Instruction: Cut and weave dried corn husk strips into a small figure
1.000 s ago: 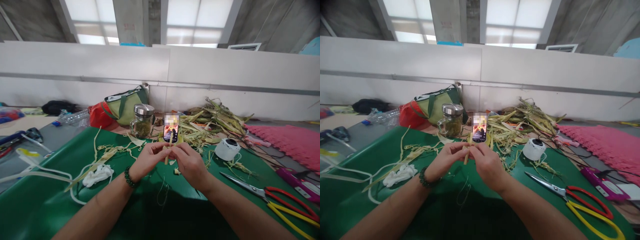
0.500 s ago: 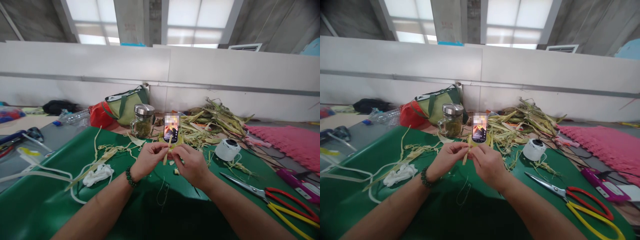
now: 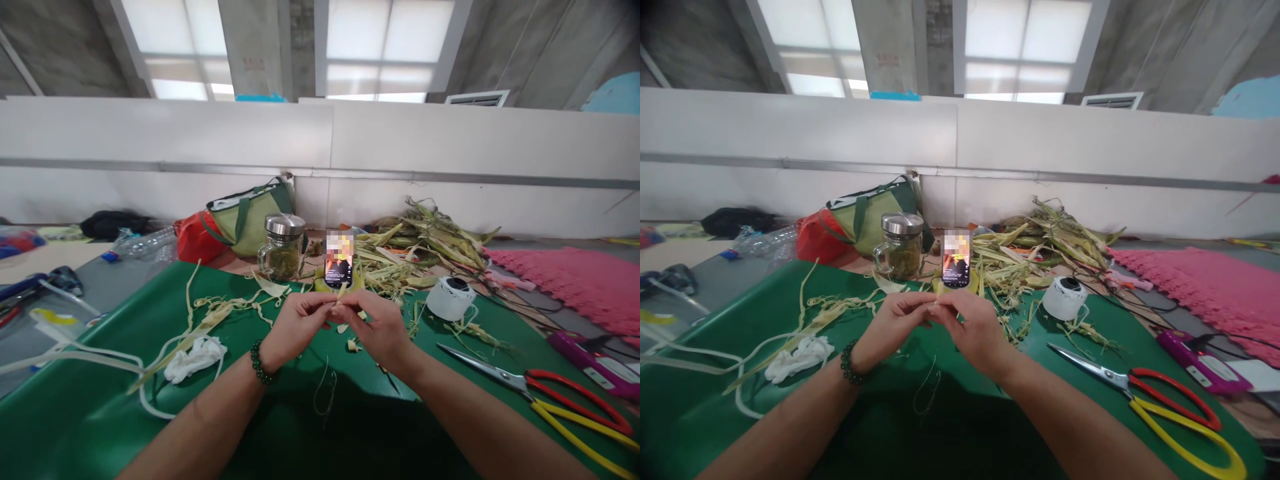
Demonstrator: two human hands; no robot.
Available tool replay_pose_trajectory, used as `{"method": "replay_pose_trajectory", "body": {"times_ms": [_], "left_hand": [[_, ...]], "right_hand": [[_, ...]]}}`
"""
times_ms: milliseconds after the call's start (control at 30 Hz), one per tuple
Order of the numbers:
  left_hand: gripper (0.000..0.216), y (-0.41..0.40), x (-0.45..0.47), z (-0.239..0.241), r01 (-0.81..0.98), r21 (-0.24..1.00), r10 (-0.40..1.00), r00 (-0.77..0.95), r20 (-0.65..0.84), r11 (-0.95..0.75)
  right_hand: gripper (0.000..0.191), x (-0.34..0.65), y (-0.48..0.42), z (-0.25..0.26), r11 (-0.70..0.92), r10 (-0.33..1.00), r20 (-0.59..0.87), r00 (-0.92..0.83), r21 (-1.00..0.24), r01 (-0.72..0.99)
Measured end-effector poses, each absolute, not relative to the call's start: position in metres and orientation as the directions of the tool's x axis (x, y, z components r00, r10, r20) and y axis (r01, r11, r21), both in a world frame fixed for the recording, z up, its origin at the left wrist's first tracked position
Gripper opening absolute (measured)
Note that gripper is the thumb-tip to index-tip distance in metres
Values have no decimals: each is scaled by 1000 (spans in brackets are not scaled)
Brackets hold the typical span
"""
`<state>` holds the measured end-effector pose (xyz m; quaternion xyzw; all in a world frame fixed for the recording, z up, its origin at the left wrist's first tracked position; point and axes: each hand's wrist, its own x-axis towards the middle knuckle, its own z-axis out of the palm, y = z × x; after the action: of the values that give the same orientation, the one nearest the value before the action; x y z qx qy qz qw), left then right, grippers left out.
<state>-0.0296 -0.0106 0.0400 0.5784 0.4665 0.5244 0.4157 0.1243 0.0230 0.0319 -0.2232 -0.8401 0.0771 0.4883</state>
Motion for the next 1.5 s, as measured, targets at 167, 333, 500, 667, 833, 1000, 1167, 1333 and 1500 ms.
{"method": "replay_pose_trajectory", "body": {"times_ms": [167,333,500,667,833,1000,1167,1333,1500], "left_hand": [[27,-16,-30,43,44,978,976,95,198,-203],[32,-17,-30,42,57,970,967,108,230,-237],[33,-13,-31,44,68,973,972,105,212,-219],[25,-12,-33,45,52,970,971,9,238,-238],[24,-13,-29,42,48,968,968,-48,247,-244],[26,-13,-28,43,33,965,963,-65,261,-260],[29,-11,-37,48,-38,979,978,45,204,-202],[30,-11,-40,49,-79,985,982,103,158,-151],[24,-14,-36,53,-67,982,978,103,182,-176]], "right_hand": [[17,123,21,34,752,657,663,-361,-613,243],[18,122,20,35,676,727,597,-340,-711,195],[21,129,20,42,699,693,597,-403,-693,177],[15,131,19,41,881,458,734,-502,-303,363],[20,127,13,36,882,302,797,-523,-26,470],[20,127,7,40,870,171,814,-555,139,472],[18,141,20,55,867,473,755,-454,-308,391],[8,146,29,56,820,512,559,-652,-545,176],[18,146,30,55,885,367,630,-684,-462,48]]}}
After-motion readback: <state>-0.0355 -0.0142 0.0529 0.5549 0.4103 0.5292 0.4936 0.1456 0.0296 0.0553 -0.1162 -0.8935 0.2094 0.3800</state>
